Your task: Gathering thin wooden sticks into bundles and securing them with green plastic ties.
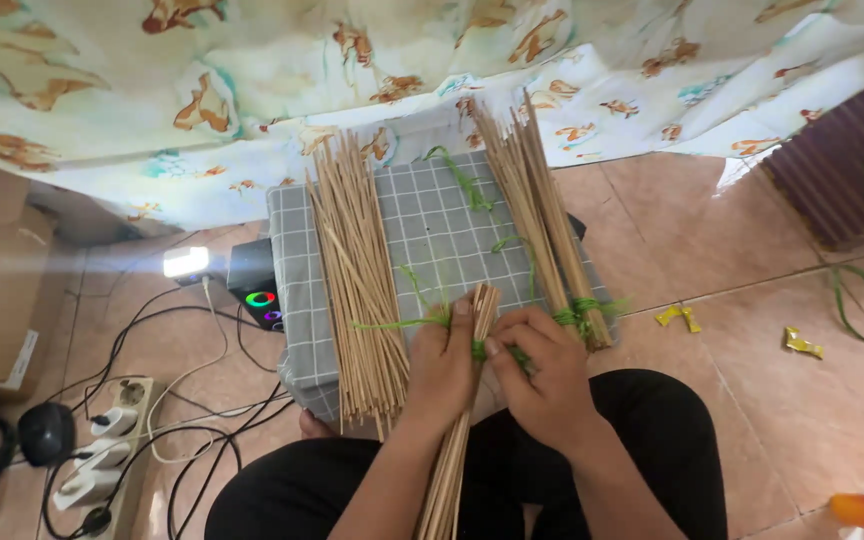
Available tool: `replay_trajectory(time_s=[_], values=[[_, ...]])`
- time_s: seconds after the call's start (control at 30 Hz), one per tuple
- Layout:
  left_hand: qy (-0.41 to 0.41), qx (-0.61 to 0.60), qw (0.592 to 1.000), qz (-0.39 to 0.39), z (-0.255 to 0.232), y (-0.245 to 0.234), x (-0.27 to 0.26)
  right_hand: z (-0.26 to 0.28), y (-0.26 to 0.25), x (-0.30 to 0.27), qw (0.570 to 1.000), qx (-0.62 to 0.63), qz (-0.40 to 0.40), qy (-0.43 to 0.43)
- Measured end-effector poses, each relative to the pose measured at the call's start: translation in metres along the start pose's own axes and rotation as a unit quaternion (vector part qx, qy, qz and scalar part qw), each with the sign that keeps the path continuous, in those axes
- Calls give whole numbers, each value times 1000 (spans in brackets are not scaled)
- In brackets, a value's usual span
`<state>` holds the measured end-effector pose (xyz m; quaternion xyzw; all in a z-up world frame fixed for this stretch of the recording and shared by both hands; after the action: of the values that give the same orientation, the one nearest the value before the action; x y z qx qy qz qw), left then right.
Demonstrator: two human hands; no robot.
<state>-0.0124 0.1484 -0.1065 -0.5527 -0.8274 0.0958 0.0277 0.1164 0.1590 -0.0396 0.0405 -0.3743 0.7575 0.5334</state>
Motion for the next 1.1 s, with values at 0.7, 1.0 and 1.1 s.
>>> replay_trajectory(time_s=[0.7, 1.0, 1.1], values=[[130, -144, 943, -271, 28, -12, -17, -124, 40, -28, 853, 463, -77, 228], [117, -230, 933, -252, 38, -13, -8, -134, 45, -35, 836, 486, -91, 237], [128, -200, 936, -262, 29, -12, -9, -135, 46, -36, 822, 511, -98, 231]])
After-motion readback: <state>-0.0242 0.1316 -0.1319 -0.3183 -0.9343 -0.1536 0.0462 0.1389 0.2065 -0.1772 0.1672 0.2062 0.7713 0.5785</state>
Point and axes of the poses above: each hand's wrist, its own x-axis towards the middle knuckle, its own y-axis out of the palm, z = x × y, the point moved 9 cm from there along x, towards the middle knuckle, and after that the axes turned 3 degrees about x, right-handed, at the moved point
